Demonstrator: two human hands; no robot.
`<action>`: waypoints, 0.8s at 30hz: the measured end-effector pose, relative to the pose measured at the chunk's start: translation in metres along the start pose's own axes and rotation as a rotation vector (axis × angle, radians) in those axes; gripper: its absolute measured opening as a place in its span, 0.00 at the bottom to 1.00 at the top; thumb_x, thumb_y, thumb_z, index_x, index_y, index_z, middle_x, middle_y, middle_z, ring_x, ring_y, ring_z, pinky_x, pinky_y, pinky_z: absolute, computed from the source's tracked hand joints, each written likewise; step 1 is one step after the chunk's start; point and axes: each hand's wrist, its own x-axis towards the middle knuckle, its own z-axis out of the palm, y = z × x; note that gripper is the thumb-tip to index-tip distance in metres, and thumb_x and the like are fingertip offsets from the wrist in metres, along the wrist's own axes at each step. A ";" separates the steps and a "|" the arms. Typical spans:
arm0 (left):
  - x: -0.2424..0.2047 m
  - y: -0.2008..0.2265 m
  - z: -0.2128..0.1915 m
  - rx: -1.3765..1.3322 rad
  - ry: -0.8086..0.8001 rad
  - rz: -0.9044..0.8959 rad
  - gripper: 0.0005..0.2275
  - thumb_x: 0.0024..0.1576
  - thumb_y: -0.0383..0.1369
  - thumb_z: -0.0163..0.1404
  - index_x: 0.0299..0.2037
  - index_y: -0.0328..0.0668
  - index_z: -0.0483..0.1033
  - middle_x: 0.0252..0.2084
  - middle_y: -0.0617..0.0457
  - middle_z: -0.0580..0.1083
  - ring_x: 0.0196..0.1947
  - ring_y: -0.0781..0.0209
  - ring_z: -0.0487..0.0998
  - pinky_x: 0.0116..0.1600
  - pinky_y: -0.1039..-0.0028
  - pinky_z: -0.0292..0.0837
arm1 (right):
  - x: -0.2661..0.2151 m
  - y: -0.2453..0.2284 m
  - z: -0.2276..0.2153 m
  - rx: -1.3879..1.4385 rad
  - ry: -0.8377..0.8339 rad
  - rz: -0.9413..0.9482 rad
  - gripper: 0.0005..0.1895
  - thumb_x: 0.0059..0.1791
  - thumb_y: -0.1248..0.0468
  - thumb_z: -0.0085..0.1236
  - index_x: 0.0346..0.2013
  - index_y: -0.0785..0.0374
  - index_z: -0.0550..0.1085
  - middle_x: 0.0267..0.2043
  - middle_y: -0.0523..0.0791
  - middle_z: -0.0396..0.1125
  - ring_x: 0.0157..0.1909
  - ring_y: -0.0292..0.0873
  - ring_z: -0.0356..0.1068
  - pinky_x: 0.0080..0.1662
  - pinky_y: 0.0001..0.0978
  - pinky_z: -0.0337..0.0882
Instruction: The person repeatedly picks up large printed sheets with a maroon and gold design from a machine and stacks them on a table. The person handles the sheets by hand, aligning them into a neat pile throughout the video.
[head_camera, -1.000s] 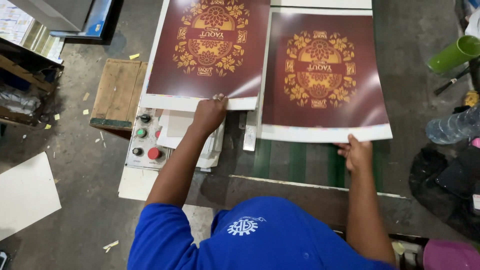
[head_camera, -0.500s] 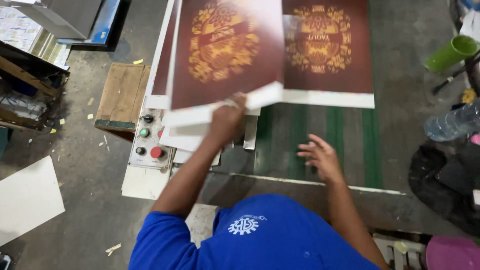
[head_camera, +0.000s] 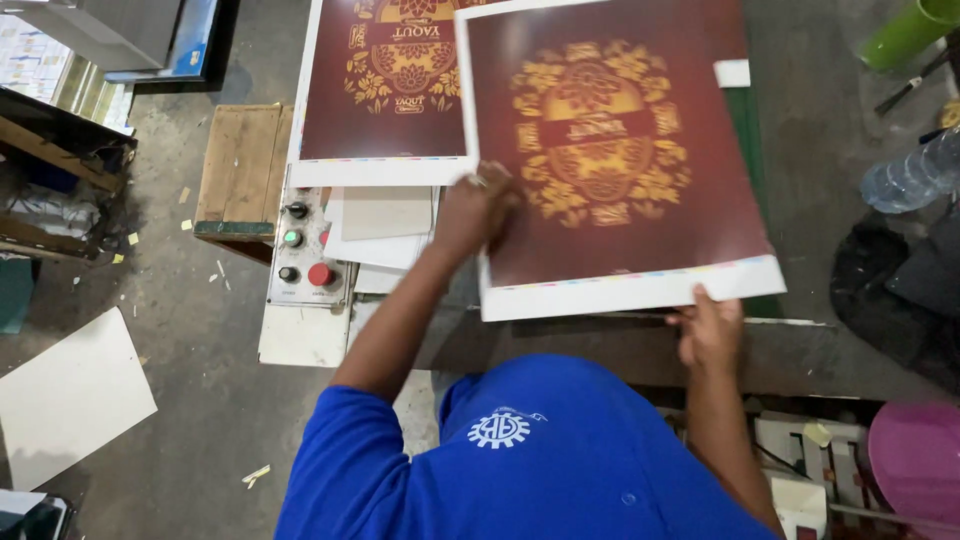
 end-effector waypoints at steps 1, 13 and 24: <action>0.002 -0.020 0.006 0.000 -0.002 -0.001 0.23 0.69 0.49 0.46 0.66 0.40 0.66 0.47 0.41 0.78 0.47 0.43 0.80 0.54 0.55 0.78 | -0.003 0.000 -0.017 0.000 0.001 0.002 0.18 0.58 0.67 0.54 0.61 0.63 0.64 0.43 0.46 0.69 0.34 0.38 0.69 0.29 0.31 0.73; 0.018 -0.109 0.024 0.426 0.420 0.188 0.17 0.61 0.29 0.49 0.59 0.29 0.71 0.60 0.35 0.74 0.60 0.41 0.77 0.57 0.59 0.75 | 0.018 -0.004 -0.069 -0.152 0.097 -0.010 0.15 0.60 0.68 0.51 0.61 0.65 0.64 0.43 0.47 0.71 0.33 0.38 0.72 0.28 0.28 0.72; 0.013 -0.105 0.008 0.219 0.385 0.065 0.04 0.62 0.30 0.52 0.35 0.42 0.77 0.25 0.44 0.77 0.25 0.45 0.80 0.31 0.58 0.74 | 0.122 -0.008 0.014 -0.231 0.004 0.102 0.15 0.60 0.64 0.45 0.60 0.66 0.63 0.45 0.50 0.72 0.36 0.43 0.76 0.29 0.30 0.72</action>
